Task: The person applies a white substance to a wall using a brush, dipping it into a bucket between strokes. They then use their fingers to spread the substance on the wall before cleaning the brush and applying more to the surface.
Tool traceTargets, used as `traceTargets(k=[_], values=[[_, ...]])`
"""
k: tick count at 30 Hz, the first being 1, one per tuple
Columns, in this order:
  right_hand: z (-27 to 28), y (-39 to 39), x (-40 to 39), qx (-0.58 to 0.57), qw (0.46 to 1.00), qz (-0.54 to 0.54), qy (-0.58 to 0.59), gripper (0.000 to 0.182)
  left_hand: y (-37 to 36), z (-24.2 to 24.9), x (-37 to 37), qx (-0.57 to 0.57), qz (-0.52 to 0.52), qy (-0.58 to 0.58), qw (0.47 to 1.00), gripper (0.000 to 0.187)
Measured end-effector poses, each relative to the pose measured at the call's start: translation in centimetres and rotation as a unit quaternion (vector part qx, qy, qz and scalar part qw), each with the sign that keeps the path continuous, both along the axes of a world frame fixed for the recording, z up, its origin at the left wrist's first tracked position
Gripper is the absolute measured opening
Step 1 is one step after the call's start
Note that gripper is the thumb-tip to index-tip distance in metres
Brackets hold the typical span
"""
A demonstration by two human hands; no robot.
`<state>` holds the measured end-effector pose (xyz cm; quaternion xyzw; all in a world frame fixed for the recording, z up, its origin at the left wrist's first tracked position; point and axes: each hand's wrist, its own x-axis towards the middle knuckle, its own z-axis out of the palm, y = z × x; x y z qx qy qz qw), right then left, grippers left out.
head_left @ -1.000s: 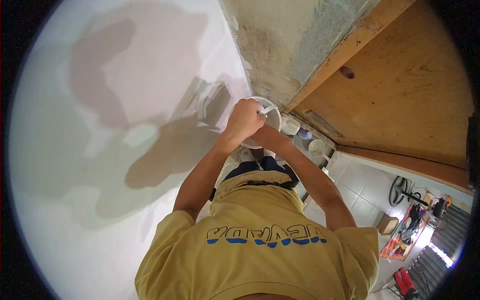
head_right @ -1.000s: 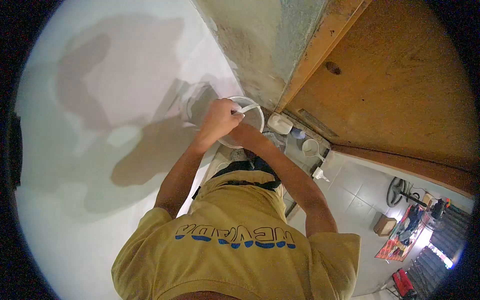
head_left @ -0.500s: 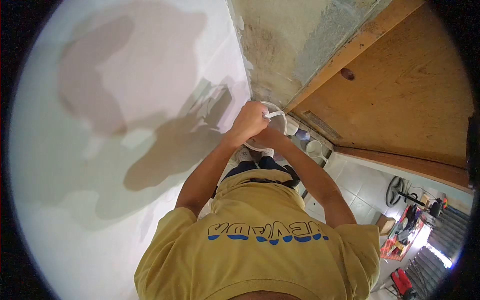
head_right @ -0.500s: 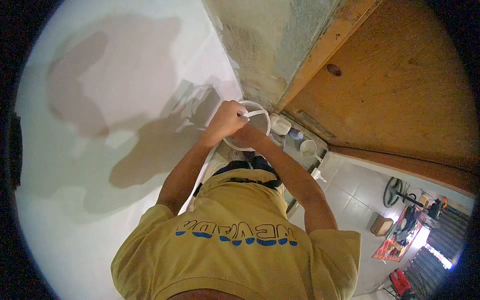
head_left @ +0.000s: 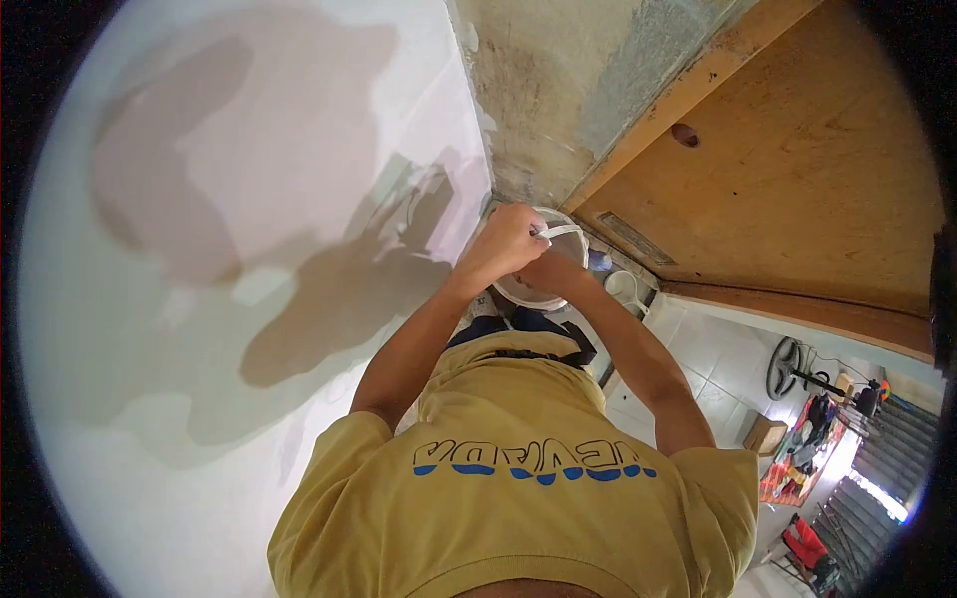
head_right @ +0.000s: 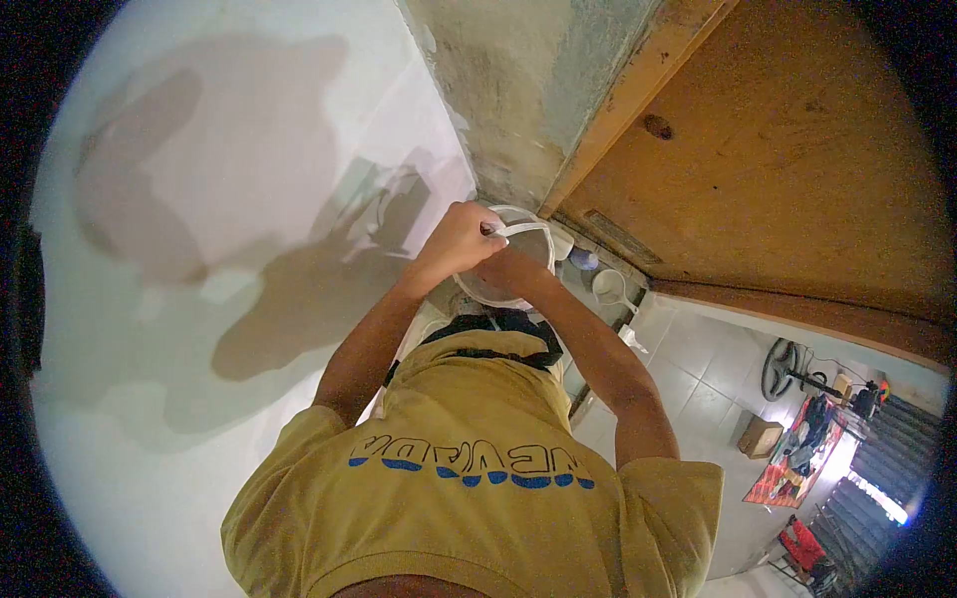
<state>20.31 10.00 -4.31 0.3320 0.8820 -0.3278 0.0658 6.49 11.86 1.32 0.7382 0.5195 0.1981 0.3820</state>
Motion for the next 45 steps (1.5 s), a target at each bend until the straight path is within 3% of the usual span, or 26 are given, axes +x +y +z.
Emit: traceTargets(k=[1, 2, 4, 8, 10, 11, 13, 16, 19, 21, 24, 26, 27, 29, 30, 32, 33, 34, 37, 38, 41, 43, 45], values=[[-0.6, -0.2, 0.1, 0.085, 0.994, 0.034, 0.055, 0.017, -0.1, 0.2, 0.1, -0.009, 0.001, -0.016, 1.0, 0.022], [-1.4, -0.1, 0.2, 0.087, 0.994, 0.033, 0.055, 0.017, 0.1, 0.1, 0.0, -0.007, 0.0, -0.016, 1.0, 0.022], [-0.4, -0.4, 0.0, 0.152, 0.984, 0.08, -0.041, 0.017, 0.1, 0.5, 0.0, -0.002, -0.01, -0.012, 1.0, 0.022], [1.3, -0.2, 0.7, 0.099, 0.989, 0.096, -0.058, 0.026, -0.1, 1.1, -0.1, -0.012, 0.001, -0.033, 0.999, 0.02], [0.7, -0.4, 1.4, -0.006, 0.999, -0.036, 0.029, 0.024, 0.2, 0.4, -0.2, -0.019, 0.007, -0.016, 1.0, 0.02], [0.6, -0.7, 1.8, 0.0, 0.999, -0.036, 0.031, 0.024, 0.2, 0.2, -0.4, -0.013, 0.006, -0.014, 1.0, 0.02], [2.3, -1.7, 1.8, 0.146, 0.986, -0.022, 0.081, 0.02, 0.3, 0.5, -1.0, -0.008, 0.01, -0.004, 1.0, 0.021], [7.8, -4.0, 1.4, 0.203, 0.967, -0.014, 0.153, 0.021, 0.4, 2.0, -2.0, 0.033, 0.025, 0.039, 0.998, 0.023], [11.6, -6.7, 1.7, 0.222, 0.949, -0.073, 0.214, 0.034, 1.0, 4.0, -3.4, 0.035, 0.036, 0.028, 0.998, 0.032], [14.0, -7.8, 3.0, 0.222, 0.938, -0.115, 0.241, 0.03, 1.9, 4.3, -4.3, 0.026, 0.032, 0.042, 0.998, 0.035], [14.2, -9.0, 6.3, 0.211, 0.907, -0.167, 0.323, 0.025, 2.6, 2.7, -6.2, 0.025, 0.06, -0.042, 0.997, 0.036], [14.0, -9.9, 8.1, 0.123, 0.806, -0.357, 0.456, 0.018, 3.0, 2.7, -7.1, -0.03, 0.079, -0.086, 0.993, 0.038], [13.4, -10.1, 8.9, 0.136, 0.803, -0.365, 0.451, 0.018, 2.9, 2.7, -7.3, -0.028, 0.064, -0.093, 0.993, 0.038], [12.3, -10.0, 10.3, 0.066, 0.64, -0.534, 0.548, 0.013, 1.6, 2.6, -7.5, -0.008, 0.107, -0.08, 0.991, 0.037], [12.3, -9.8, 10.6, 0.081, 0.635, -0.54, 0.546, 0.013, 1.3, 1.7, -7.6, -0.004, 0.091, -0.086, 0.992, 0.037], [12.5, -9.3, 10.8, -0.042, 0.482, -0.574, 0.661, 0.016, 0.5, -1.2, -7.7, -0.014, 0.105, -0.156, 0.982, 0.035], [11.5, -9.1, 11.2, -0.059, 0.451, -0.582, 0.674, 0.02, 0.1, -2.1, -7.5, -0.011, 0.096, -0.16, 0.982, 0.035], [10.9, -9.0, 11.3, -0.051, 0.45, -0.581, 0.676, 0.02, -0.5, -2.5, -7.5, -0.025, 0.102, -0.143, 0.984, 0.032], [10.7, -8.9, 10.4, -0.163, 0.364, -0.587, 0.704, 0.018, -2.5, -2.3, -7.0, -0.07, 0.133, -0.149, 0.977, 0.028], [10.1, -8.8, 10.2, -0.164, 0.368, -0.582, 0.706, 0.018, -3.2, -1.9, -6.7, -0.104, 0.156, -0.172, 0.967, 0.028], [7.5, -7.8, 9.0, -0.283, 0.249, -0.58, 0.722, 0.019, -4.1, -3.3, -7.0, -0.122, 0.194, -0.181, 0.956, 0.026], [6.2, -7.8, 8.4, -0.299, 0.255, -0.562, 0.728, 0.018, -5.1, -4.4, -7.3, -0.118, 0.215, -0.209, 0.947, 0.026], [4.6, -7.3, 8.1, -0.316, 0.264, -0.537, 0.736, 0.018, -5.7, -4.7, -7.2, -0.092, 0.221, -0.165, 0.957, 0.029]])
